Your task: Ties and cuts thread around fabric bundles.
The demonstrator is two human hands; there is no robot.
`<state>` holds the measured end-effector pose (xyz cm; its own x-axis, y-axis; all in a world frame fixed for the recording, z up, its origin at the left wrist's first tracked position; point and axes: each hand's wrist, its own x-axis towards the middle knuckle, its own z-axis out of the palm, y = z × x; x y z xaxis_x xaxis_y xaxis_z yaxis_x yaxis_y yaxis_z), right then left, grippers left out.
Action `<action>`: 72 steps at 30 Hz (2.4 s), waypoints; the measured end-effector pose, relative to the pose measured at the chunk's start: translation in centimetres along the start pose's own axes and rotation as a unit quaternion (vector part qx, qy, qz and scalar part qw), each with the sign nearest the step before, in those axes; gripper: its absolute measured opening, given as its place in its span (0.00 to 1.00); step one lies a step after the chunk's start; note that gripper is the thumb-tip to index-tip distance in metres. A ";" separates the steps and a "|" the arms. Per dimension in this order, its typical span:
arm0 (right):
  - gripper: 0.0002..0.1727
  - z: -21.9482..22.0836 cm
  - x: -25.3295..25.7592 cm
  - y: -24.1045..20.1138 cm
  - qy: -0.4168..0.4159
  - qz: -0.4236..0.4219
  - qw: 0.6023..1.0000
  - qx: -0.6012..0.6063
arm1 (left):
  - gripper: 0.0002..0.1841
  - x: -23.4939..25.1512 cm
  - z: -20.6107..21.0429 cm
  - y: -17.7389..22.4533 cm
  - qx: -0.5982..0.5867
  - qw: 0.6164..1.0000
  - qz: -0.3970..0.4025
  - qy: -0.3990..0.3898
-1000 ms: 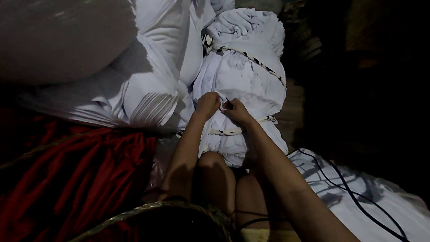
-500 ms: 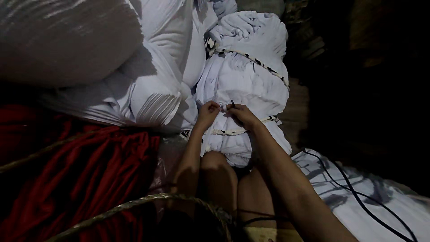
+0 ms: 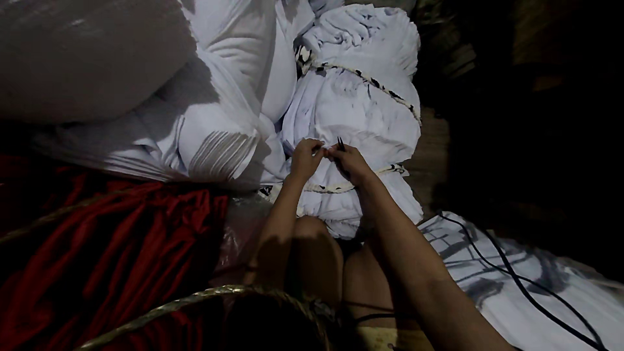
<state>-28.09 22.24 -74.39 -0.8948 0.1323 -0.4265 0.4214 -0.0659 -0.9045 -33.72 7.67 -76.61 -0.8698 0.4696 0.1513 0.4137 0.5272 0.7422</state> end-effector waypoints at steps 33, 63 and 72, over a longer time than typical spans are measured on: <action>0.13 -1.3 -6.0 -1.5 -0.090 -0.043 0.989 -0.110 | 0.16 -0.5 -4.7 2.1 -0.099 0.966 -0.228 -0.077; 0.14 -4.6 -9.1 -1.8 -0.115 -0.051 0.986 -0.107 | 0.16 -0.1 -3.0 0.2 -0.078 0.982 -0.083 -0.150; 0.11 -4.3 -11.9 -3.2 -0.183 -0.193 0.962 -0.063 | 0.15 -0.2 -3.1 -0.2 -0.081 0.984 -0.074 -0.140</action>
<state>-18.13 25.08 -66.44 -0.9703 -0.2367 -0.0506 0.0418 0.0420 -0.9982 -34.49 5.29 -74.83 -0.7999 0.5848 -0.1348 0.2206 0.4953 0.8402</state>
